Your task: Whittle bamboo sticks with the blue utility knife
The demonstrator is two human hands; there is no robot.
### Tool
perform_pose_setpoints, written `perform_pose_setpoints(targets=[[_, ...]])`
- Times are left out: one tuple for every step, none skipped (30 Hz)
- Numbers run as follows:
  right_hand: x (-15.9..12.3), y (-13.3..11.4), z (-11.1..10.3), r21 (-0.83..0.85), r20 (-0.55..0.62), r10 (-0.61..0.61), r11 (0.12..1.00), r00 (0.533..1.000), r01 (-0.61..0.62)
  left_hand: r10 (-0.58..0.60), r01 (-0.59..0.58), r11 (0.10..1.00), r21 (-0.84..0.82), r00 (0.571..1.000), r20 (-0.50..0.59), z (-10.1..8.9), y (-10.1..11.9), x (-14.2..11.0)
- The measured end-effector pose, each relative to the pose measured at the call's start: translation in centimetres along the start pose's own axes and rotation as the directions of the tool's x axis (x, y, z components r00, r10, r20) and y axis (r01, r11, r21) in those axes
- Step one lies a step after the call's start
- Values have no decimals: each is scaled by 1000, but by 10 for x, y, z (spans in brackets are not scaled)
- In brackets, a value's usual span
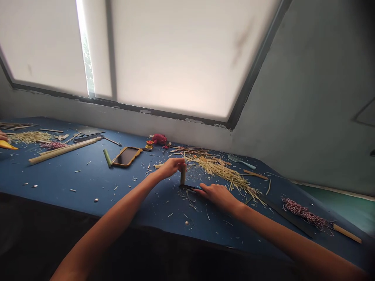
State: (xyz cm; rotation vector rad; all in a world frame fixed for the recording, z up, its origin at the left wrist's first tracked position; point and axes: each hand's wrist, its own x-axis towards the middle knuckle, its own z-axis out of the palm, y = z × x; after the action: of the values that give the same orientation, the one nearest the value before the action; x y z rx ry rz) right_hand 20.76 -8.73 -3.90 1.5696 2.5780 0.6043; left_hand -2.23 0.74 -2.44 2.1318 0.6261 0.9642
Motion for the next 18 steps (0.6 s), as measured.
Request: perform_pose_setpoints(targets=[[-1, -1, -2, 4, 17, 9, 1000, 1000, -9, -30, 30, 999, -30, 999, -20, -2, -4, 0], [-1, -2, -5, 10, 26, 13, 1000, 1000, -13, -59, 57, 996, -66, 998, -31, -4, -8, 0], [-2, -2, -6, 20, 25, 8, 1000, 1000, -8, -83, 79, 992, -100, 996, -36, -5, -12, -1], [-2, -1, -8, 34, 17, -6, 999, 1000, 5, -99, 94, 987, -127, 994, -38, -6, -16, -1], [-3, 1, -9, 53, 5, -28, 998, 1000, 27, -109, 103, 984, -143, 993, -41, -7, -19, -1], [-3, 2, -10, 73, -10, -52, 996, 999, 53, -114, 106, 983, -148, 992, -46, -6, -21, -1], [-3, 4, -11, 92, -29, -72, 993, 997, 74, -113, 105, 984, -147, 992, -51, -5, -23, -1], [-3, 7, -13, 107, -49, -83, 990, 995, 87, -110, 101, 985, -141, 992, -54, -4, -23, -1], [-2, 9, -14, 113, -68, -82, 990, 994, 89, -103, 95, 987, -132, 993, -56, -3, -23, -1], [0, 11, -16, 110, -85, -74, 990, 994, 83, -93, 86, 989, -119, 994, -57, -2, -23, -1], [2, 13, -17, 100, -100, -65, 992, 993, 75, -81, 75, 992, -103, 995, -58, -1, -22, -1], [5, 15, -18, 85, -111, -59, 994, 992, 69, -70, 64, 994, -89, 996, -59, -1, -21, -1], [7, 17, -18, 69, -117, -60, 995, 991, 68, -60, 55, 995, -79, 996, -59, -1, -20, -1], [10, 18, -17, 53, -116, -66, 996, 991, 73, -54, 50, 996, -73, 997, -57, -1, -19, -1], [13, 19, -16, 39, -114, -76, 996, 991, 81, -51, 47, 997, -69, 997, -55, -1, -18, -2], [14, 21, -14, 28, -111, -85, 996, 990, 89, -51, 48, 997, -65, 997, -51, -2, -18, -2], [16, 22, -11, 20, -107, -89, 996, 990, 92, -52, 49, 997, -62, 998, -48, -2, -18, -2], [17, 22, -8, 17, -105, -91, 996, 990, 93, -48, 45, 997, -57, 998, -48, -2, -17, -2]])
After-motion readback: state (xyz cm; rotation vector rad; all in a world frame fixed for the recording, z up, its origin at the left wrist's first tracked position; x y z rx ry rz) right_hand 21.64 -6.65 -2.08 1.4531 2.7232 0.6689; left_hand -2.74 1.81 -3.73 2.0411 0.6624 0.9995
